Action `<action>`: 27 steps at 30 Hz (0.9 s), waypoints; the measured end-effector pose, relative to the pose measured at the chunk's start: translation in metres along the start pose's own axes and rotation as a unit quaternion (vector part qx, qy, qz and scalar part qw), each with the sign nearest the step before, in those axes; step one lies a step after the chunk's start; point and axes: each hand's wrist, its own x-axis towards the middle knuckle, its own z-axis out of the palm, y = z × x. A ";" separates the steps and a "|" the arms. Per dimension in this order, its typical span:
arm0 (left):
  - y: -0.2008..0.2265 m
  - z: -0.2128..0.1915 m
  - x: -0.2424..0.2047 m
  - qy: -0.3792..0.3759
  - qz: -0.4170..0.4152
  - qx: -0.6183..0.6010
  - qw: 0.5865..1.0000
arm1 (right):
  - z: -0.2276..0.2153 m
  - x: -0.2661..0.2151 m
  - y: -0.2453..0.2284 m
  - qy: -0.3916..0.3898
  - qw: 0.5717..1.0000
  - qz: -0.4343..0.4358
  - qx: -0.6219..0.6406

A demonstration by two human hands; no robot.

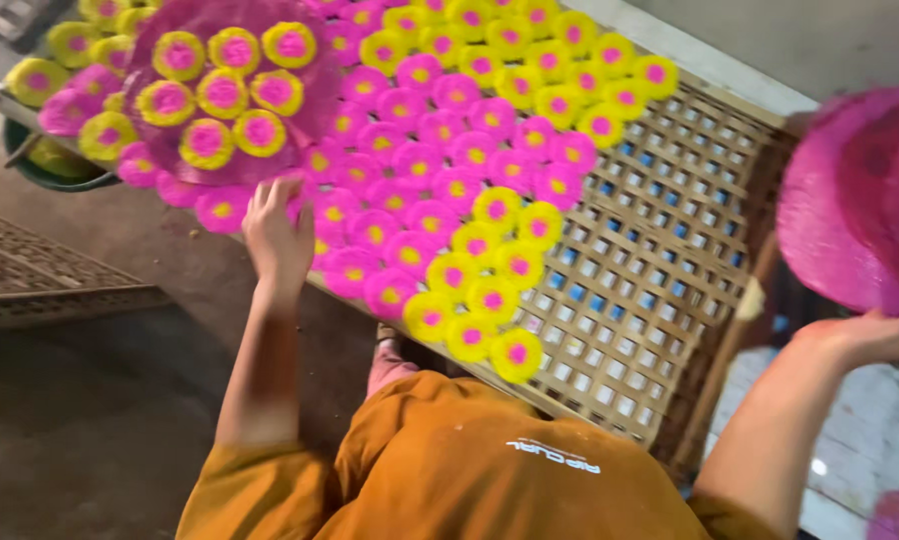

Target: The person arranges pink and yellow flower-shaped dough pieces on wooden drying racks by hand, pressing them together.

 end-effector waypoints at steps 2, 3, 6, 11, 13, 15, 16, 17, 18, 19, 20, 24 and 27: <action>-0.027 0.022 0.046 -0.004 0.004 0.041 0.999 | -0.002 -0.088 0.012 -0.008 0.998 -0.019 -0.060; -0.036 0.036 0.069 -0.011 0.003 0.062 0.998 | 0.007 -0.123 0.015 -0.022 0.994 -0.015 -0.103; -0.053 0.079 0.123 -0.082 0.031 0.147 0.985 | 0.045 -0.209 0.015 -0.064 0.995 0.052 -0.063; -0.074 0.129 0.165 -0.135 0.013 0.128 0.982 | 0.102 -0.284 -0.008 -0.112 0.991 0.046 -0.055; -0.077 0.147 0.185 -0.129 0.004 0.141 0.981 | 0.114 -0.301 -0.020 -0.123 0.991 0.028 -0.052; -0.082 0.156 0.197 -0.167 -0.017 0.153 0.974 | 0.120 -0.315 -0.033 -0.116 0.991 0.024 -0.064; -0.085 0.158 0.203 -0.185 -0.026 0.158 0.970 | 0.121 -0.322 -0.039 -0.113 0.991 0.022 -0.071; -0.088 0.159 0.207 -0.190 -0.013 0.166 0.968 | 0.121 -0.329 -0.045 -0.109 0.991 0.020 -0.077; -0.091 0.159 0.210 -0.194 0.001 0.173 0.966 | 0.121 -0.333 -0.051 -0.105 0.991 0.019 -0.084; -0.092 0.159 0.211 -0.199 0.016 0.179 0.963 | 0.118 -0.339 -0.056 -0.094 0.992 0.013 -0.087; -0.094 0.159 0.211 -0.216 0.017 0.180 0.960 | 0.115 -0.344 -0.061 -0.084 0.992 0.006 -0.090; -0.103 0.159 0.206 -0.249 0.027 0.197 0.948 | 0.099 -0.355 -0.078 -0.043 0.991 -0.002 -0.126; -0.112 0.165 0.204 -0.219 0.054 0.198 0.954 | 0.086 -0.348 -0.086 -0.049 0.993 -0.013 -0.104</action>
